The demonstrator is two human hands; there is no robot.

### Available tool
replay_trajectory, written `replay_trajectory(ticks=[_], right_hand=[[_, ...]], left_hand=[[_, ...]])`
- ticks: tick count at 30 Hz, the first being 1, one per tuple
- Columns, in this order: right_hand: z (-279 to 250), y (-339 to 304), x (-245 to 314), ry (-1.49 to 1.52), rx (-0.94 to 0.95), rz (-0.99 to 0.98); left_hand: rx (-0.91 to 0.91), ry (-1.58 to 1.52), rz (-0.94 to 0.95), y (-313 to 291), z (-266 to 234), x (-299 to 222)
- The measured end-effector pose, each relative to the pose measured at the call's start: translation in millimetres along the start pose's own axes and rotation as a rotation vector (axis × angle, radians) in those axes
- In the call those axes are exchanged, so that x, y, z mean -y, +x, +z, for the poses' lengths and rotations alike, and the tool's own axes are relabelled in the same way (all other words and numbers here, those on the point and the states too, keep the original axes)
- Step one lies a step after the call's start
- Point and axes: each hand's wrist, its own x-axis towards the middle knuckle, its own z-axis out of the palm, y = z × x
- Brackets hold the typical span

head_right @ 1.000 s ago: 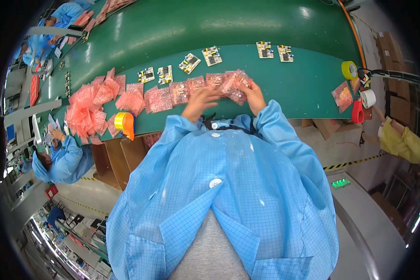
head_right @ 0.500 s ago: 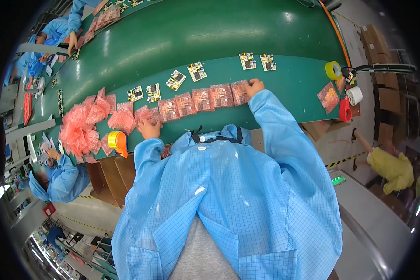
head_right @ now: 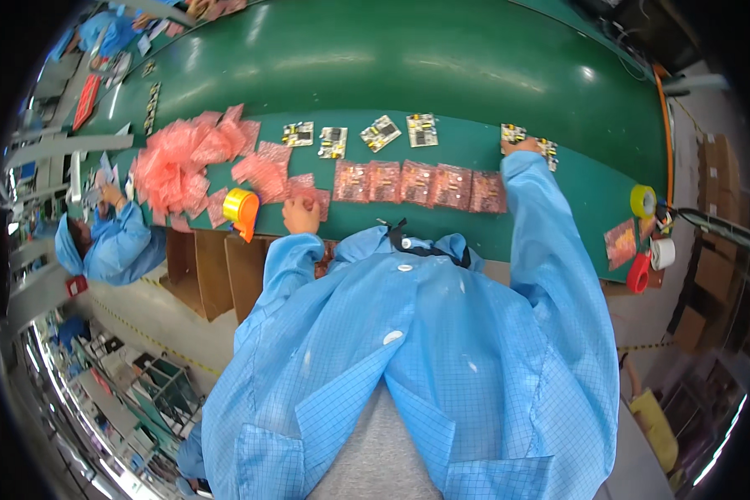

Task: Packing printed circuit boards into anti-static bubble bags and placing them in a shipping box.

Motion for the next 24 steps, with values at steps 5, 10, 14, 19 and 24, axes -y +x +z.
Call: replay_trajectory(ticks=[5, 10, 14, 19, 24], right_hand=[[4, 33, -7, 0.131, 0.174, -0.049], [-3, -51, -4, 0.992, 0.436, -0.287], [-7, -148, -34, 0.958, 0.877, -0.477], [44, -217, -67, 0.585, 0.663, -0.454], [49, -259, -53, 0.445, 0.226, -0.503]], left_hand=[[-0.022, -0.055, -0.032, 1, -1, 6], [-0.226, -0.133, 0.091, -7, -25, -11], [-0.197, -0.414, 0.428, -29, -36, -38], [0.208, -0.509, 0.556, -64, -15, -65], [0.565, -0.469, 0.537, -81, 21, -78]])
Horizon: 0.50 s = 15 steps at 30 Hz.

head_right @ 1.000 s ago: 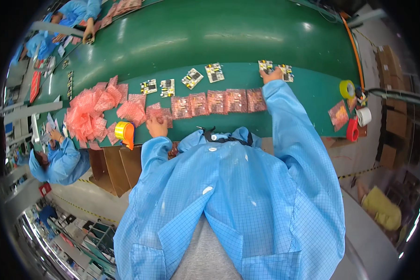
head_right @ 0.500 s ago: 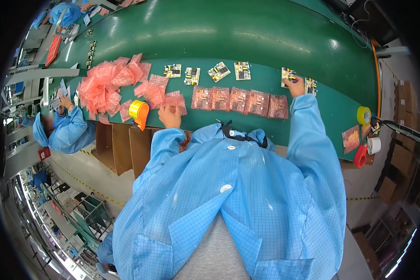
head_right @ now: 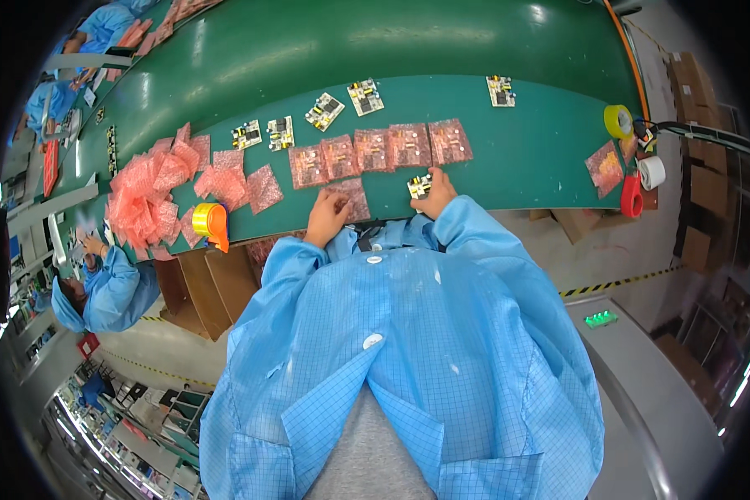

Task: Packing printed circuit boards into anti-static bubble bags and placing them in a shipping box.

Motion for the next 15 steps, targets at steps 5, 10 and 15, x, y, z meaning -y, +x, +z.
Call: replay_trajectory(ticks=[5, 10, 15], right_hand=[[-2, -8, 13, -0.063, 0.009, 0.064], [17, -2, -41, 0.349, 0.058, 0.213], [10, -10, -32, 0.905, 0.122, 0.578]], left_hand=[[0.124, 0.106, 0.08, 10, 22, -15], [0.341, 0.229, -0.183, 18, 35, -45], [0.141, 0.101, -0.185, 20, 44, -25]])
